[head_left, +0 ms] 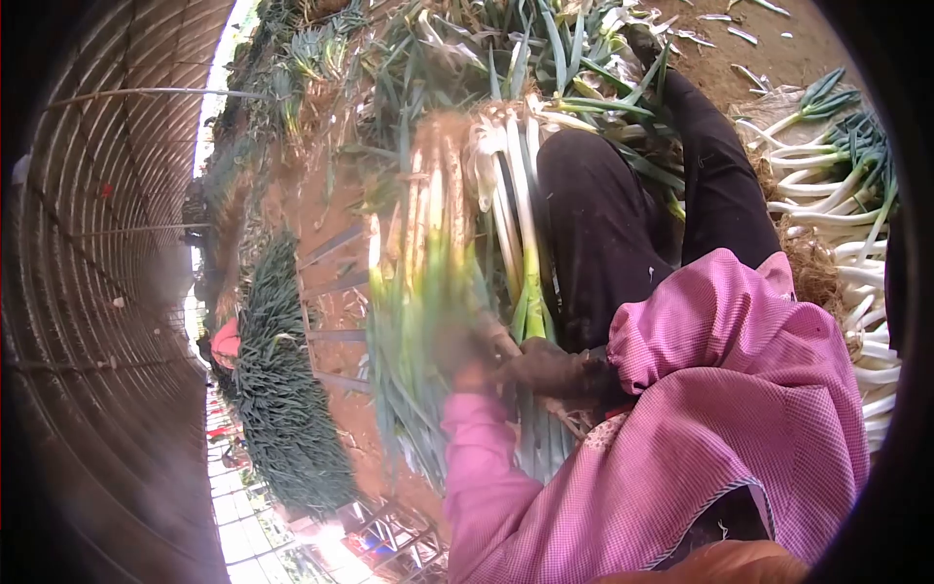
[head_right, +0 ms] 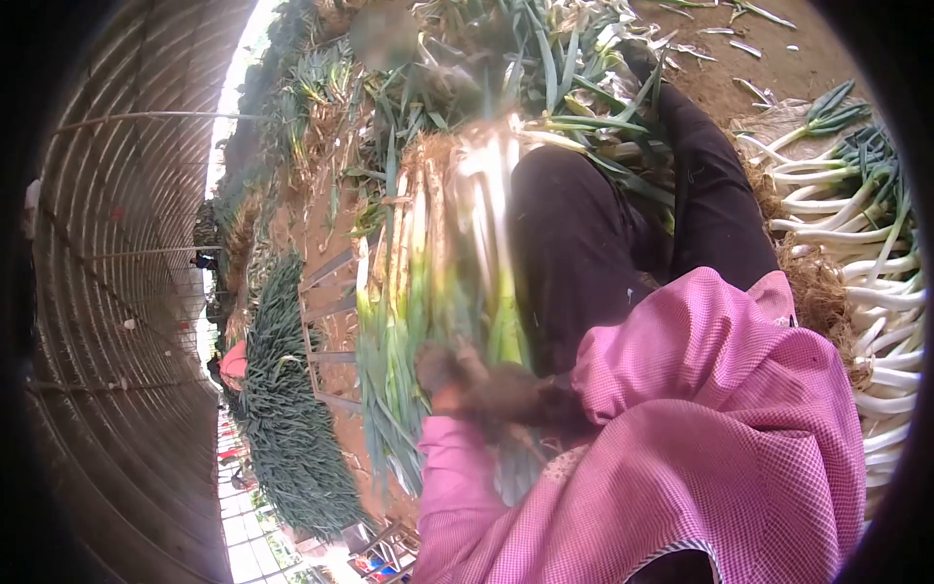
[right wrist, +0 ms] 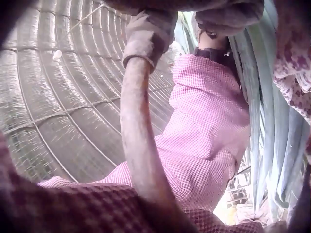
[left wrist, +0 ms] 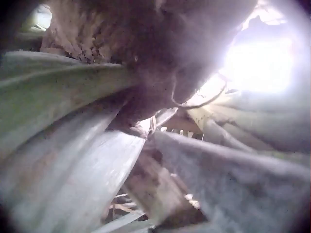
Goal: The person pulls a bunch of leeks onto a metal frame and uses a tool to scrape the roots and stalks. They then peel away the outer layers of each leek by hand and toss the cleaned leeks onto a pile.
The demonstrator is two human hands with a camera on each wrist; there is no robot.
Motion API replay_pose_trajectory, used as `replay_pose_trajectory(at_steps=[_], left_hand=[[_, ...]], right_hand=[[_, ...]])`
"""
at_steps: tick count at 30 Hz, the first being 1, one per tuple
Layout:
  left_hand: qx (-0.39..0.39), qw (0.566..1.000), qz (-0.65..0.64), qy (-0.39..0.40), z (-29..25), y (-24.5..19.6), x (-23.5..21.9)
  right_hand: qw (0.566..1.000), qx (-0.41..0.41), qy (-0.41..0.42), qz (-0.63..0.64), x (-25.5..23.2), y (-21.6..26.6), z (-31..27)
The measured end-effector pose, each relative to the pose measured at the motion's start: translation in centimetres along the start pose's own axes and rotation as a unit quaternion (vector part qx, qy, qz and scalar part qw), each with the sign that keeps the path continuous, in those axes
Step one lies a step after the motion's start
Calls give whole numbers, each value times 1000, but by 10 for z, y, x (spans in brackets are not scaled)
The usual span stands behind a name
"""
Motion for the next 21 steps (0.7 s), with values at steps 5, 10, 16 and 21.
replay_pose_trajectory(at_steps=[5, 10, 16, 21], left_hand=[[-84, 957, -201, 189, 22, 18, 6], [-145, 856, -394, 301, 49, 29, 32], [-151, 735, -576, 324, 83, 47, 16], [-223, 651, -662, 298, 123, 5, -67]], right_hand=[[978, 137, -39, 150, -21, 15, -14], [950, 212, -38, 226, -20, 12, -19], [945, 219, -19, 241, -21, 4, -22], [965, 166, -40, 197, -39, 23, -39]])
Point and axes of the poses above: each hand's wrist, its own z-axis towards the middle knuckle, its own x-axis out of the palm, y = z × x, the point moved 2 cm from there along z, towards the middle knuckle, and after that the axes turned 11 degrees about -z, right-handed, at the moved point
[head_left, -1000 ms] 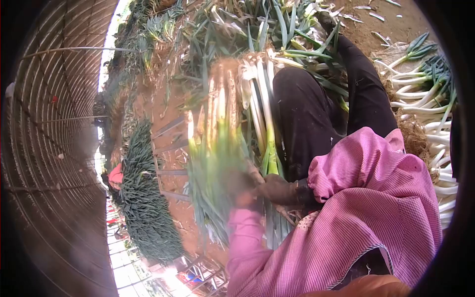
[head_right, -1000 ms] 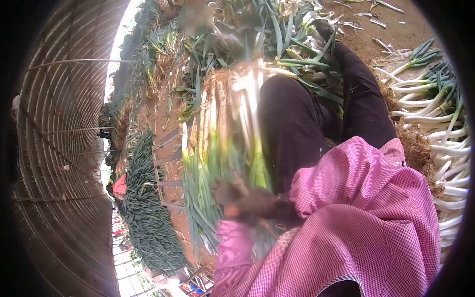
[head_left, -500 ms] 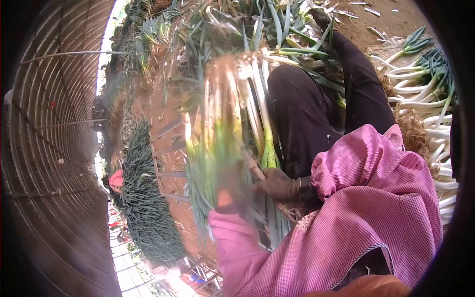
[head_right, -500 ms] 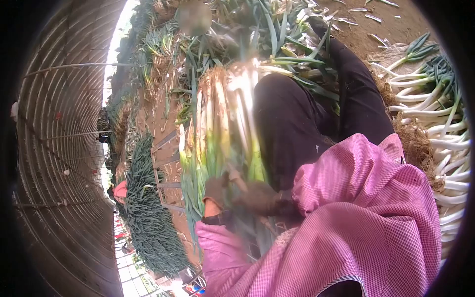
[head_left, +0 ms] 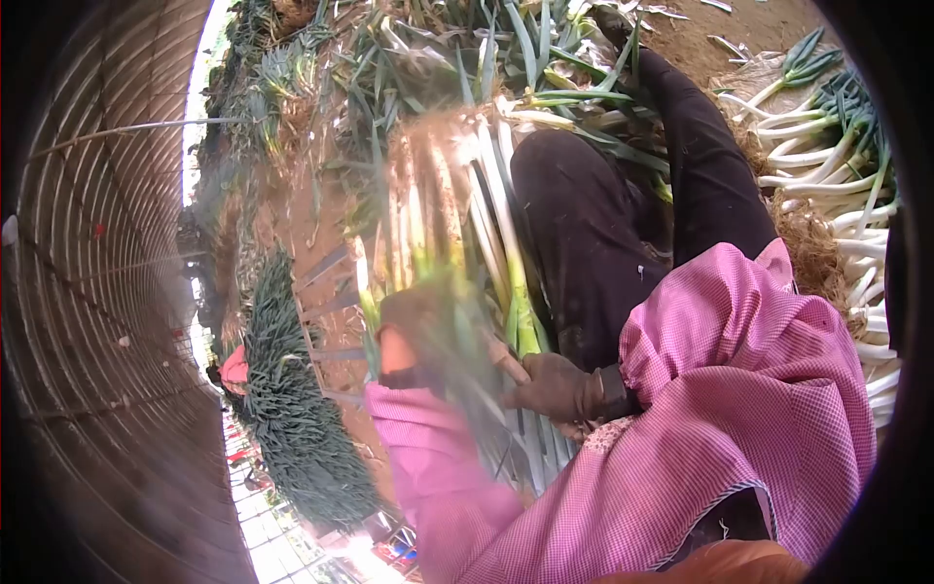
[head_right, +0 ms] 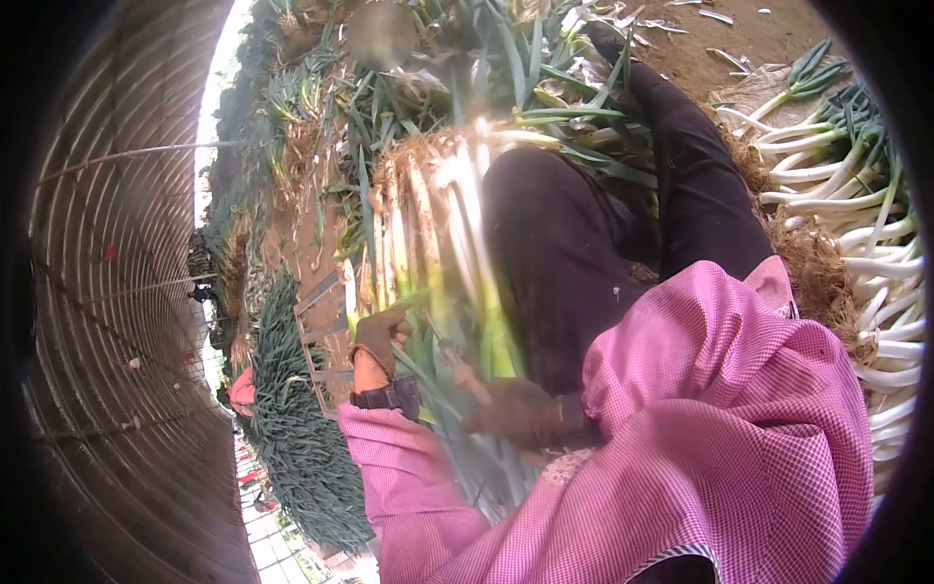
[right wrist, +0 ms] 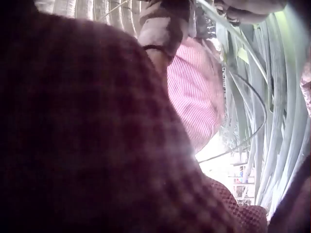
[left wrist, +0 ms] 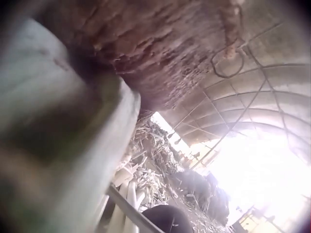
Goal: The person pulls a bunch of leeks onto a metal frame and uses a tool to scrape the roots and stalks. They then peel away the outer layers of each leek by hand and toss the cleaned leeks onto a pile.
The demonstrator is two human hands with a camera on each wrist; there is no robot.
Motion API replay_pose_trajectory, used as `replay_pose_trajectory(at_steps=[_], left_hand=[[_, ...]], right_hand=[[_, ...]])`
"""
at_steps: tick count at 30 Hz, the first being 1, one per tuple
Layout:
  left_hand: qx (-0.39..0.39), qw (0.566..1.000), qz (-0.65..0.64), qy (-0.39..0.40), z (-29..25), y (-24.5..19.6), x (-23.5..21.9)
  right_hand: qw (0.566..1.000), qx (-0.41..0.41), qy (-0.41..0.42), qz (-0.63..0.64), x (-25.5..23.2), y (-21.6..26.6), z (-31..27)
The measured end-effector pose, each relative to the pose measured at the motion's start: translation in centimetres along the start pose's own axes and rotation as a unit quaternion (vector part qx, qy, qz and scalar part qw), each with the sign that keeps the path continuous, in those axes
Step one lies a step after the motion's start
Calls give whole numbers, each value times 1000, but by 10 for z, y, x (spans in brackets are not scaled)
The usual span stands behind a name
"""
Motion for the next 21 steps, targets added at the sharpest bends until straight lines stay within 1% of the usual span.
replay_pose_trajectory(at_steps=[1, 4, 7, 8, 9, 10, 11, 13, 15, 16, 18, 19, 20, 21], left_hand=[[-4, 1000, -9, 1, 10, 4, -2], [-55, 997, -49, 0, 31, 11, -5], [-11, 998, -14, 60, 44, 17, -8], [29, 997, 21, 63, 56, 25, -11], [14, 998, -22, 58, 68, 32, -20], [1, 996, -66, 53, 74, 26, -21], [-68, 979, -190, 39, 83, 19, -25], [-135, 930, -340, 43, 92, -10, -16], [-140, 907, -390, 75, 98, -34, -6], [-148, 890, -426, 65, 104, -35, -1], [-64, 919, -385, 46, 104, -45, 2], [-23, 931, -363, 38, 104, -51, 3], [43, 931, -357, 58, 97, -72, -2], [95, 927, -344, 116, 99, -92, -15]], right_hand=[[1000, -12, -4, -23, -3, 4, -3], [1000, -14, 11, -4, -1, -1, 5], [998, 42, 38, -7, 8, -19, 36], [996, 11, 56, -62, 5, -19, 45], [990, -21, 74, -116, 4, -20, 51], [994, -13, 59, -91, 2, -19, 49], [997, -5, 44, -67, 1, -17, 47], [999, 9, -12, 37, 2, -25, 50], [997, 62, -29, 35, 7, -33, 62], [995, 87, -38, 36, 9, -37, 67], [996, 50, -60, 39, 6, -35, 65], [997, 40, -60, 17, 5, -34, 64], [998, 31, -61, -6, 1, -31, 61], [997, 30, -47, -55, -5, -23, 54]])
Point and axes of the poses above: each hand's wrist, its own z-axis towards the middle knuckle, its own x-axis out of the palm, y = z × x, the point moved 2 cm from there along z, towards the middle knuckle, and after that the axes turned 11 degrees about -z, right-handed, at the moved point
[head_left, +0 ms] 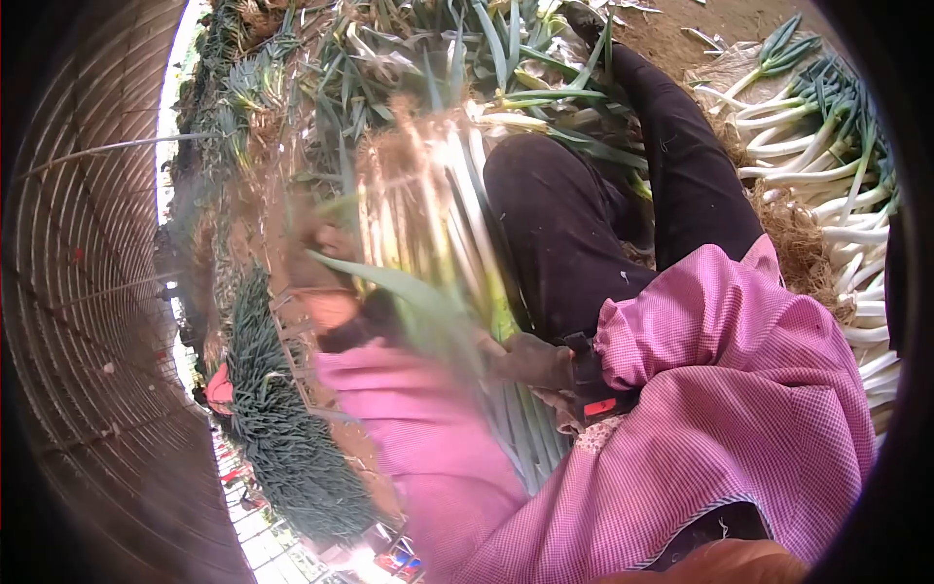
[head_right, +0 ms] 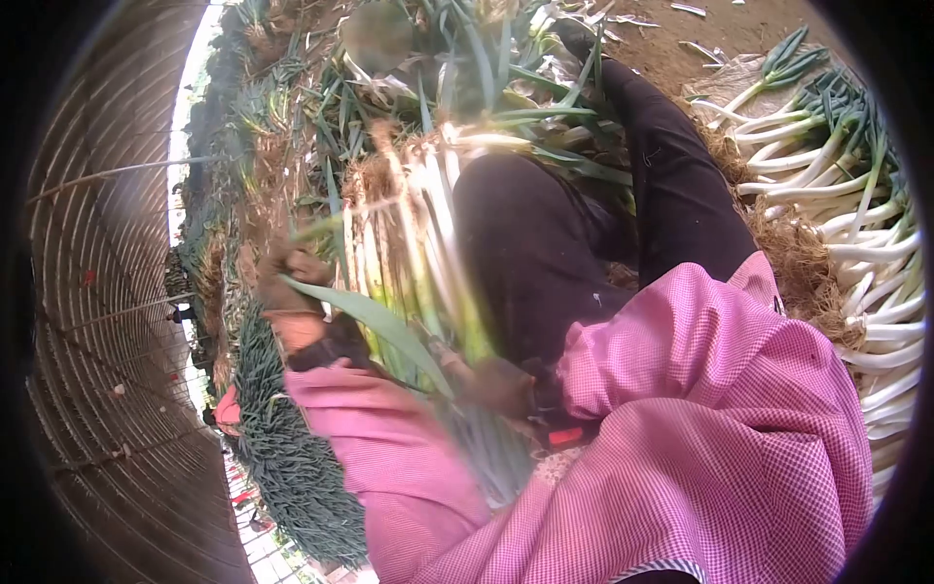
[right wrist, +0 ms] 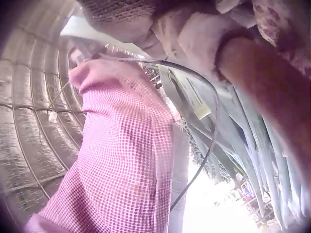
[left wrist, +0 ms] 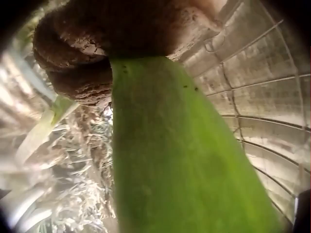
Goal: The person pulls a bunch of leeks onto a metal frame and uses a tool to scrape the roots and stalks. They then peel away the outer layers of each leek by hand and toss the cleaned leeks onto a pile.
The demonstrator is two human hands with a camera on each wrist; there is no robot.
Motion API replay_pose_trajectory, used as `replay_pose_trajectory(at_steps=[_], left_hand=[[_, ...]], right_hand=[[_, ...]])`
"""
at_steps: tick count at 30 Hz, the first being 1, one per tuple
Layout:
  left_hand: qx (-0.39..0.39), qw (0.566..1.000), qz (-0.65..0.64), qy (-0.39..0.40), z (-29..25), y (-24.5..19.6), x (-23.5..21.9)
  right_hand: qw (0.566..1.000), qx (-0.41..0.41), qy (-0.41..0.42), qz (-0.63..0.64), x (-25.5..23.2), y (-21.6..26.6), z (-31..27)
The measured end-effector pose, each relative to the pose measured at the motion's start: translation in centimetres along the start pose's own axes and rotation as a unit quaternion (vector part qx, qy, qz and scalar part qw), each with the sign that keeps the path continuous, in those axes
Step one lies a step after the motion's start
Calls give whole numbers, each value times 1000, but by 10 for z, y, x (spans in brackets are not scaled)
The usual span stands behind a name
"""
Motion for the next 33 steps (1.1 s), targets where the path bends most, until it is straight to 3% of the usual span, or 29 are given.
replay_pose_trajectory(at_steps=[1, 3, 4, 6, 7, 9, 10, 11, 12, 13, 14, 15, 17, 18, 20, 23, 25, 26, 28, 30, 33], left_hand=[[31, 997, 10, 71, 4, -22, 4], [123, 990, -73, -17, 11, -62, 29], [107, 993, -39, 30, 6, -68, 40], [66, 989, 33, 125, -2, -69, 59], [41, 987, 85, 129, 17, -64, 19], [4, 961, 272, 55, 21, -24, -19], [-24, 898, 438, 26, 13, 9, -36], [-45, 780, 624, 35, -1, 44, -49], [-53, 623, 777, 69, -24, 82, -65], [-53, 549, 829, 92, -52, 120, -77], [-40, 502, 858, 105, -78, 149, -84], [-29, 524, 847, 84, -98, 167, -88], [-25, 782, 620, -52, -120, 189, -92], [10, 869, 481, -112, -132, 197, -90], [-4, 862, 484, -148, -129, 196, -89], [-96, 784, 599, -128, -114, 183, -77], [-142, 756, 630, -109, -104, 173, -71], [-151, 760, 624, -99, -101, 166, -69], [-157, 774, 609, -75, -95, 153, -69], [-131, 793, 593, -46, -92, 147, -77], [-119, 766, 628, -66, -87, 157, -99]], right_hand=[[998, -6, 15, -53, -4, 4, -4], [990, 121, 62, 28, 9, -8, 11], [977, 181, 84, 71, 15, -11, 16], [991, 82, 43, 95, 9, -11, 7], [993, 32, 21, 108, 5, -12, 3], [994, 40, 21, 103, 4, -15, 2], [994, 45, 22, 100, 3, -16, 2], [993, 35, 13, 108, -1, -12, -5], [993, 24, 6, 114, -9, -4, -16], [992, 30, 4, 122, -10, -2, -20], [991, 36, 2, 131, -12, 0, -24], [988, 57, 4, 143, -8, 0, -25], [984, 83, 10, 158, -4, 1, -28], [983, 89, 12, 160, -6, 5, -32], [981, 87, 16, 170, -3, 8, -33], [983, 37, 20, 177, 8, 1, -27], [987, 3, 23, 161, 12, -1, -26], [987, 6, 25, 157, 9, 2, -28], [982, 90, 36, 160, 4, 5, -34], [982, 81, 38, 164, 9, 1, -27], [982, 92, 25, 165, 3, 8, -28]])
Point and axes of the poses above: each hand's wrist, its own z-axis towards the middle knuckle, its own x-axis out of the palm, y = z × x, the point moved 2 cm from there along z, towards the middle knuckle, and after that the axes turned 11 degrees about -z, right-handed, at the moved point
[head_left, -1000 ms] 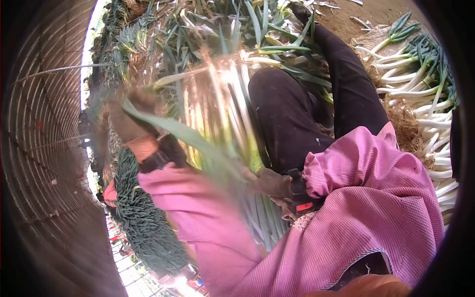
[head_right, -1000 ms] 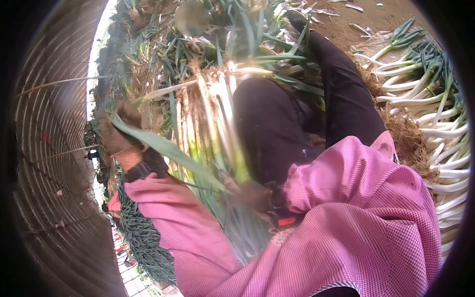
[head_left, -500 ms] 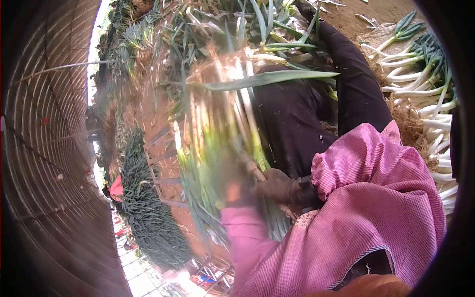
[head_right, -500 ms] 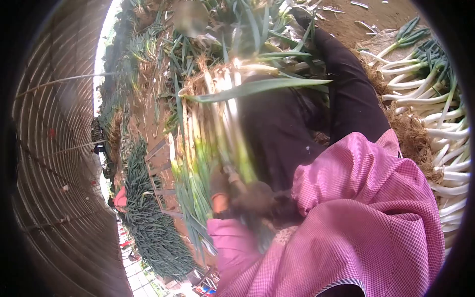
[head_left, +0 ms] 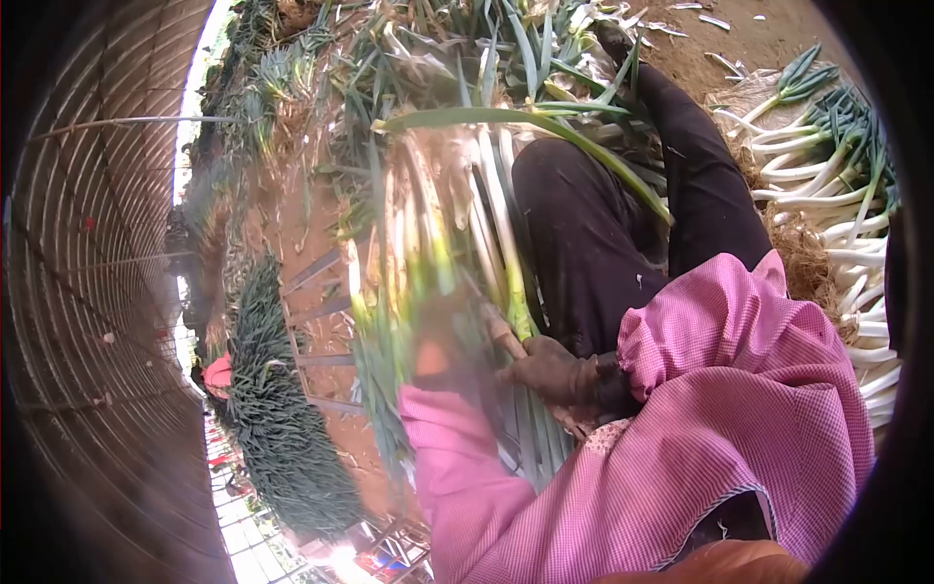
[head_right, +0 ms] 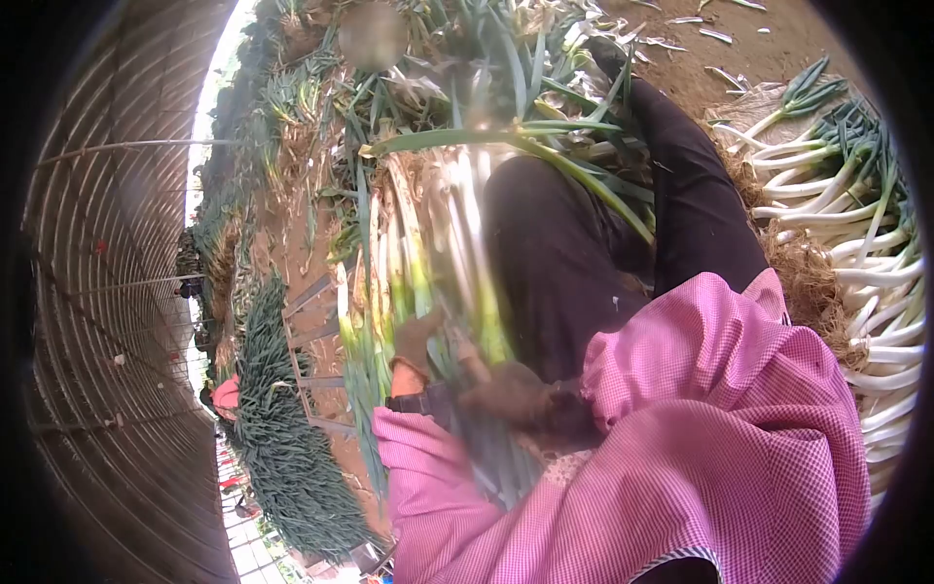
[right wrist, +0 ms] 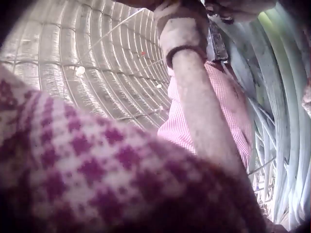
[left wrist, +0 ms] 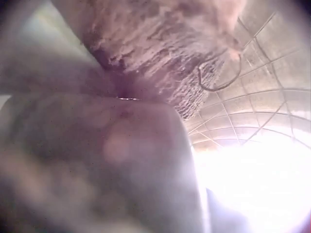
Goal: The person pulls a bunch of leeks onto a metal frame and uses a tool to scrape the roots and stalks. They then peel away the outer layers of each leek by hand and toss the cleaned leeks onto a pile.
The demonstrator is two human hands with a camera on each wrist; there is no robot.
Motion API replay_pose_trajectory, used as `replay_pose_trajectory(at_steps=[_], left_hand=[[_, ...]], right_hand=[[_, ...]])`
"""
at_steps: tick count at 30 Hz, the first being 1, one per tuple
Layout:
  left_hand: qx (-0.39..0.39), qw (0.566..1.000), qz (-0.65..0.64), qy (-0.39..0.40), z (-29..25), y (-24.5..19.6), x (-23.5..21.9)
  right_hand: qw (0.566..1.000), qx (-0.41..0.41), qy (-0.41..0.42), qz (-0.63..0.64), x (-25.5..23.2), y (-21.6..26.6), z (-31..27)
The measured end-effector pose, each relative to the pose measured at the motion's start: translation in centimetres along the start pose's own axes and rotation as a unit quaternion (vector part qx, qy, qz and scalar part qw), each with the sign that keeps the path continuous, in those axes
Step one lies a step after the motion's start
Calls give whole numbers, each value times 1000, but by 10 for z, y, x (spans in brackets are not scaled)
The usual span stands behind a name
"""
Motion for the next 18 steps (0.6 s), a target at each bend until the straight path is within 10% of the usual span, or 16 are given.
replay_pose_trajectory(at_steps=[9, 12, 18], left_hand=[[-42, 991, -110, -68, -67, -40, 3], [-41, 992, -99, -72, -89, -36, 3], [-53, 994, -66, -69, -133, -21, 8]], right_hand=[[992, -124, -10, 9, -1, -2, 43], [894, -341, 99, 274, 19, -47, 101], [993, -102, -23, -45, -22, 36, 43]])
Point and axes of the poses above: each hand's wrist, its own z-axis towards the middle knuckle, its own x-axis out of the palm, y = z × x, the point moved 2 cm from there along z, towards the middle knuckle, and after that the axes turned 11 degrees about -z, right-handed, at the moved point
